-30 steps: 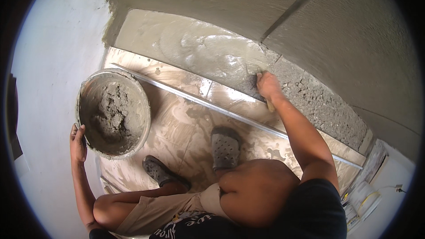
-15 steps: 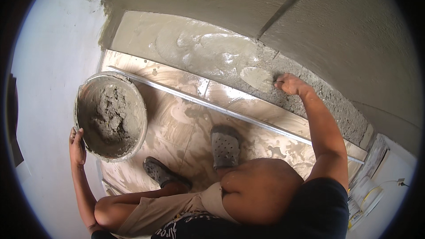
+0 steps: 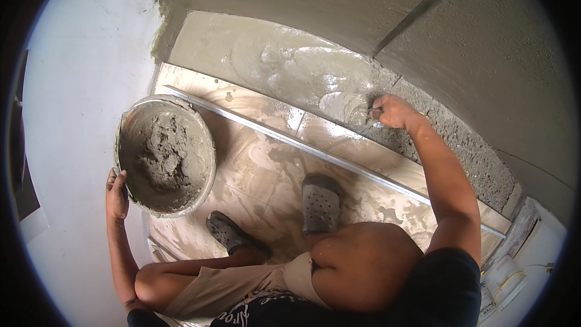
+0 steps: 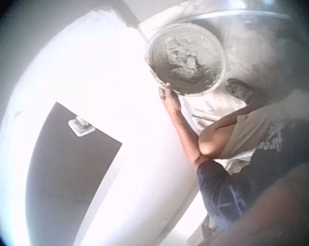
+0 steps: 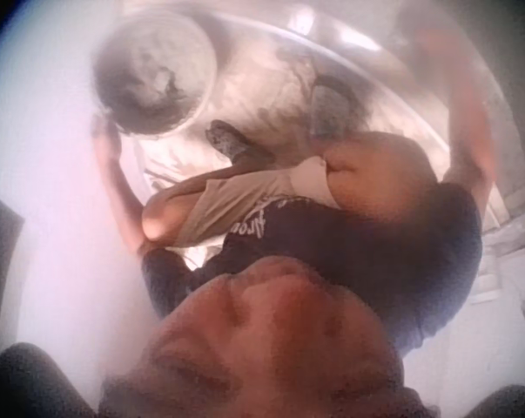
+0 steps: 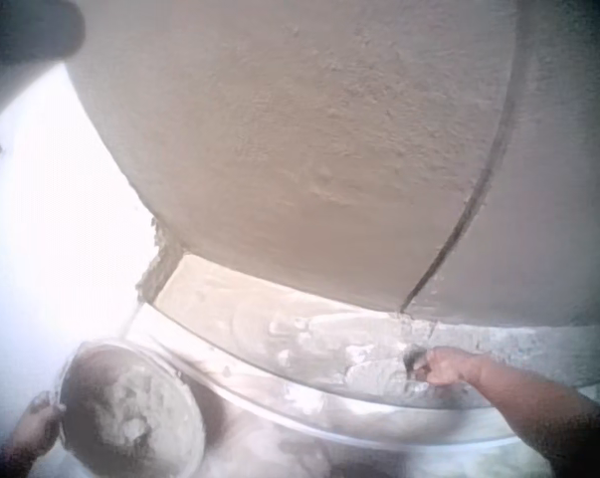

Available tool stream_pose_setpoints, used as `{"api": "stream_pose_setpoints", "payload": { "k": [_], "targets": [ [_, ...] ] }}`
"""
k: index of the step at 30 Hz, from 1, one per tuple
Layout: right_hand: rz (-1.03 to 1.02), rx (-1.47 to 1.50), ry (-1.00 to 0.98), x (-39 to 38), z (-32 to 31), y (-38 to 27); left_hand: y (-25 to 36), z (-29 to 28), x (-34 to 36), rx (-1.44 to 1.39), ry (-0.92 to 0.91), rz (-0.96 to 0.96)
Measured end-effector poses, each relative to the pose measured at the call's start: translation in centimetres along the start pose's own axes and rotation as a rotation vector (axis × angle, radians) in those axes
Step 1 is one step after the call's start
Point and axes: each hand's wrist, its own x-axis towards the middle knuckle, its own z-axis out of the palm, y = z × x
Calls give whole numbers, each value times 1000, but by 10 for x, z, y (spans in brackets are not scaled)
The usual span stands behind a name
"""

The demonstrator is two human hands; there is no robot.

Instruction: The person scoops cement from a bucket with a trowel and spreads it along a wall base, smoothing the surface repeatedly. The person works along a linear section of the wall, adding and leveling material as they progress.

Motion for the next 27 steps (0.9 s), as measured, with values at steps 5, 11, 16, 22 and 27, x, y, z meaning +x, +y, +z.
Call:
{"api": "stream_pose_setpoints", "payload": {
  "k": [5,11,16,22,27],
  "targets": [
    [-2,-216,61,-7,-10,11,-1,1,-4,-40,5,-36],
    [34,-149,9,-10,-47,-40,-10,-7,-6,-48,23,-28],
    [-131,-26,68,53,-34,-132,-7,0,-7,-81,12,-39],
    [-265,-131,72,97,-24,-174,-5,4,-10,-72,28,-42],
    [-187,-173,-5,69,-23,-127,-13,-12,-8,-36,43,-57]
  ]
}}
